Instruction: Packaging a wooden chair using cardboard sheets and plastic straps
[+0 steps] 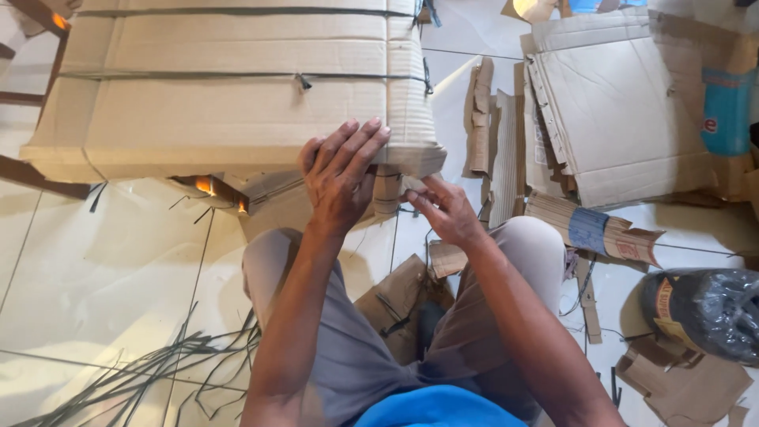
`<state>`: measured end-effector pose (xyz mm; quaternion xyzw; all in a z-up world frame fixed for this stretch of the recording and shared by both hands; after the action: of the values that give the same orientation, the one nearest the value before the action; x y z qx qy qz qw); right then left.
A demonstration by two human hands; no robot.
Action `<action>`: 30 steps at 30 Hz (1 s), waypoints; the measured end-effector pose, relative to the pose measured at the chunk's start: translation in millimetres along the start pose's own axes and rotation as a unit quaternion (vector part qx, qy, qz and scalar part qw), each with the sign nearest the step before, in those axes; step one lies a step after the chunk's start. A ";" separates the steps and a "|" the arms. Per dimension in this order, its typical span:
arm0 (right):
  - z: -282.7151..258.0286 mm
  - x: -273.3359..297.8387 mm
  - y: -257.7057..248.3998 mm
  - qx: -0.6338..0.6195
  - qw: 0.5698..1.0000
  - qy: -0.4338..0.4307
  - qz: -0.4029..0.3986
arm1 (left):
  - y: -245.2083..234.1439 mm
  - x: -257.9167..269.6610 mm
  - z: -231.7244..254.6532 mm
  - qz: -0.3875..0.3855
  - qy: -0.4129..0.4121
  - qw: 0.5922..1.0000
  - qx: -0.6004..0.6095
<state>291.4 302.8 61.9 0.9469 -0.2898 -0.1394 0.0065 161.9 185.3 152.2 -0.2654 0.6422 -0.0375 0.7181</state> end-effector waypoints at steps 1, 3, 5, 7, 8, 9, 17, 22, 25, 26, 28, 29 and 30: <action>2.7 2.9 1.7 -0.002 1.000 0.000 -0.002 | -4.9 5.8 1.3 0.000 0.000 1.000 -0.003; 5.3 4.3 1.0 0.004 1.000 -0.008 0.002 | -9.1 12.7 4.1 -0.009 0.001 1.000 0.004; 17.3 10.0 -1.6 0.006 1.000 0.000 0.001 | -7.9 30.8 5.8 0.003 0.008 1.000 -0.002; 22.3 11.1 -3.1 0.009 1.000 0.004 -0.003 | -10.8 45.0 11.7 0.019 0.016 1.000 -0.011; 21.1 13.2 -2.9 0.025 1.000 0.005 -0.007 | -15.7 52.0 15.8 0.026 0.005 1.000 0.006; 20.2 15.1 -2.9 0.041 0.999 0.006 -0.011 | -20.0 59.1 20.0 0.032 -0.007 0.999 0.022; 8.6 37.7 3.5 0.154 0.987 0.034 -0.032 | -10.2 71.7 53.6 -0.040 -0.056 0.973 0.220; 4.9 48.1 -17.9 0.245 0.968 0.042 -0.019 | 11.8 78.5 62.9 -0.110 -0.080 0.949 0.286; 5.0 54.5 -36.3 0.241 0.969 0.050 0.013 | 19.6 78.9 67.5 -0.119 -0.090 0.939 0.310; -2.1 55.3 -38.5 0.252 0.967 0.043 0.020 | 17.9 74.8 69.3 -0.123 -0.083 0.940 0.307; -8.7 57.6 -48.0 0.263 0.964 0.034 0.028 | 12.2 63.6 67.9 -0.126 -0.074 0.941 0.305; -11.5 58.8 -55.0 0.286 0.958 0.012 0.032 | 4.7 55.5 66.2 -0.104 -0.056 0.943 0.310; -13.8 60.3 -61.5 0.309 0.951 -0.010 0.034 | -3.1 47.9 64.3 -0.082 -0.038 0.945 0.314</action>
<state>376.5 319.8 53.7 0.8908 -0.3508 -0.0524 -0.2842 231.6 185.2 112.5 -0.0795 0.5459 -0.2859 0.7835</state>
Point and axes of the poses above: each hand's wrist, its own x-axis away from the middle knuckle, its own y-axis out of the palm, z = x × y, the point moved 8 cm from there along -x, towards the middle knuckle, and after that the axes turned 12 degrees about -x, right-handed, at the moved point
